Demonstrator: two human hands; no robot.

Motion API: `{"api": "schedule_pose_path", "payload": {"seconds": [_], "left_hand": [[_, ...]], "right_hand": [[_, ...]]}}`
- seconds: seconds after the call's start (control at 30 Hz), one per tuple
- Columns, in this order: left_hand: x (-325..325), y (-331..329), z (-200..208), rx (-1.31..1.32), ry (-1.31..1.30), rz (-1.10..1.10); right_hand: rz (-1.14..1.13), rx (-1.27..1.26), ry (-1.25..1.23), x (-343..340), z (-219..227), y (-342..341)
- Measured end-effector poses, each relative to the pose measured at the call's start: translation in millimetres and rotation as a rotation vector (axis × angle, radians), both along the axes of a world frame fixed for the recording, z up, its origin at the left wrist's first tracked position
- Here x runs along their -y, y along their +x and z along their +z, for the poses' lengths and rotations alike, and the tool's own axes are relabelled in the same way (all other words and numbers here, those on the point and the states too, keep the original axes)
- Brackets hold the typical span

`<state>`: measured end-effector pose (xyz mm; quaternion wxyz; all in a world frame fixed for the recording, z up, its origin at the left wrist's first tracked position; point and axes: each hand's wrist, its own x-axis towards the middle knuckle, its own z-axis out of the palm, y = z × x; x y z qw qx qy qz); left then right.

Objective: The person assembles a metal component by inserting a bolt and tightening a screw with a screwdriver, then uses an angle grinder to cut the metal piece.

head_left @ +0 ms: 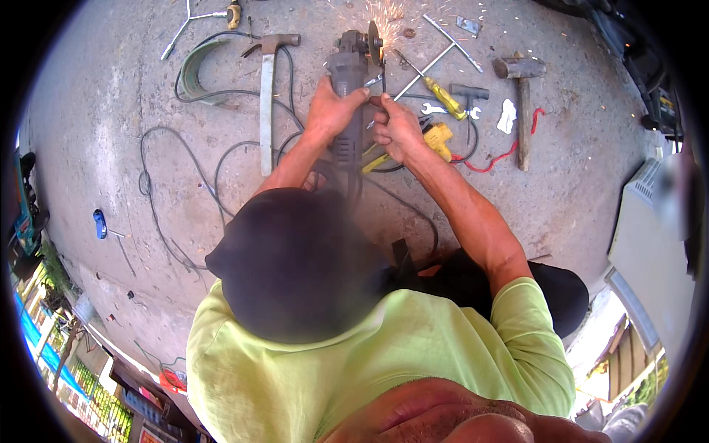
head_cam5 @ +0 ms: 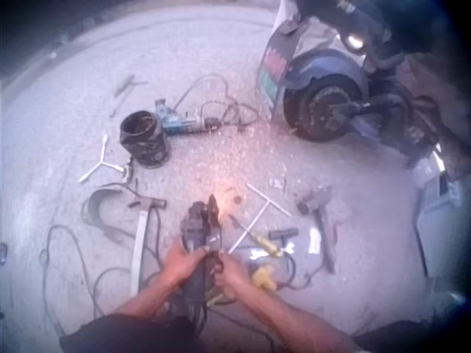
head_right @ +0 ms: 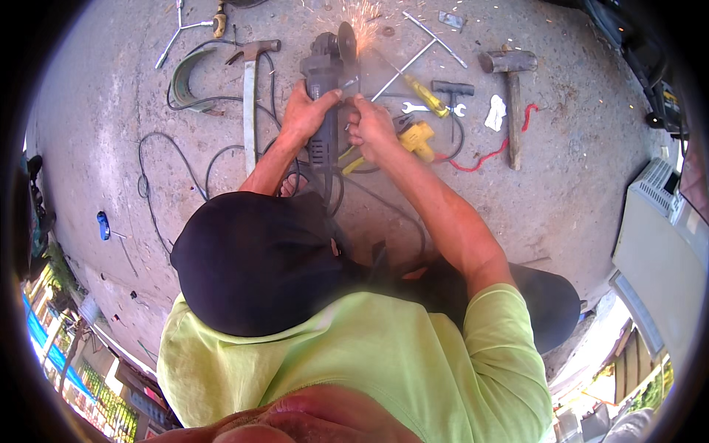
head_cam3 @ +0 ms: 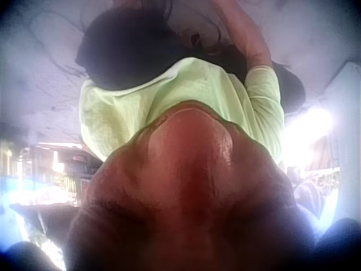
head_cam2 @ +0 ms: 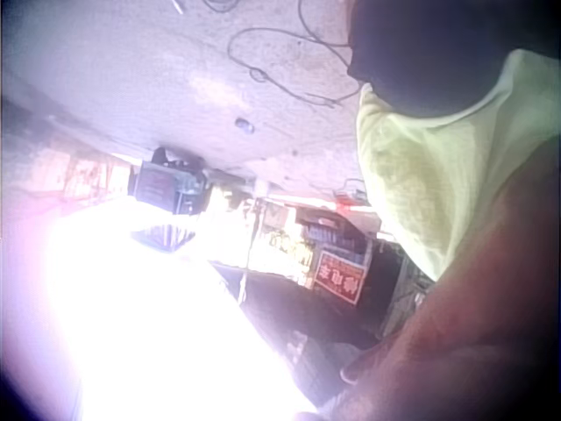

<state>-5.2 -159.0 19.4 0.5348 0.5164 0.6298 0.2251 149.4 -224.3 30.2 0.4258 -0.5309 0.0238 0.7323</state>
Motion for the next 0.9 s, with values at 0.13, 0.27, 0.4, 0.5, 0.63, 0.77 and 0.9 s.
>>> {"api": "schedule_pose_path", "payload": {"seconds": [0.13, 0.27, 0.4, 0.5, 0.63, 0.77, 0.9], "left_hand": [[-2, 0, -3, -0.015, 0.006, -0.002], [-2, 2, -1, -0.014, 0.007, 0.001], [-2, 2, -1, -0.026, -0.015, 0.004], [-2, 1, 0, -0.021, -0.020, -0.002], [-3, 2, 8, -0.045, -0.024, -0.026], [-2, 3, 8, -0.067, -0.018, -0.024], [-2, 5, 11, -0.096, -0.023, -0.021]], "right_hand": [[-0.001, -0.006, 0.000, -1, 0, 0], [0.011, 0.001, 0.011, 0, 0, 0], [0.010, -0.004, 0.023, 1, -4, 1], [0.010, -0.012, 0.023, 1, -5, 1], [0.018, -0.005, 0.016, 1, -6, 1], [0.019, 0.001, 0.008, 1, -7, 1], [0.021, 0.001, 0.006, 1, -6, 1]]}}
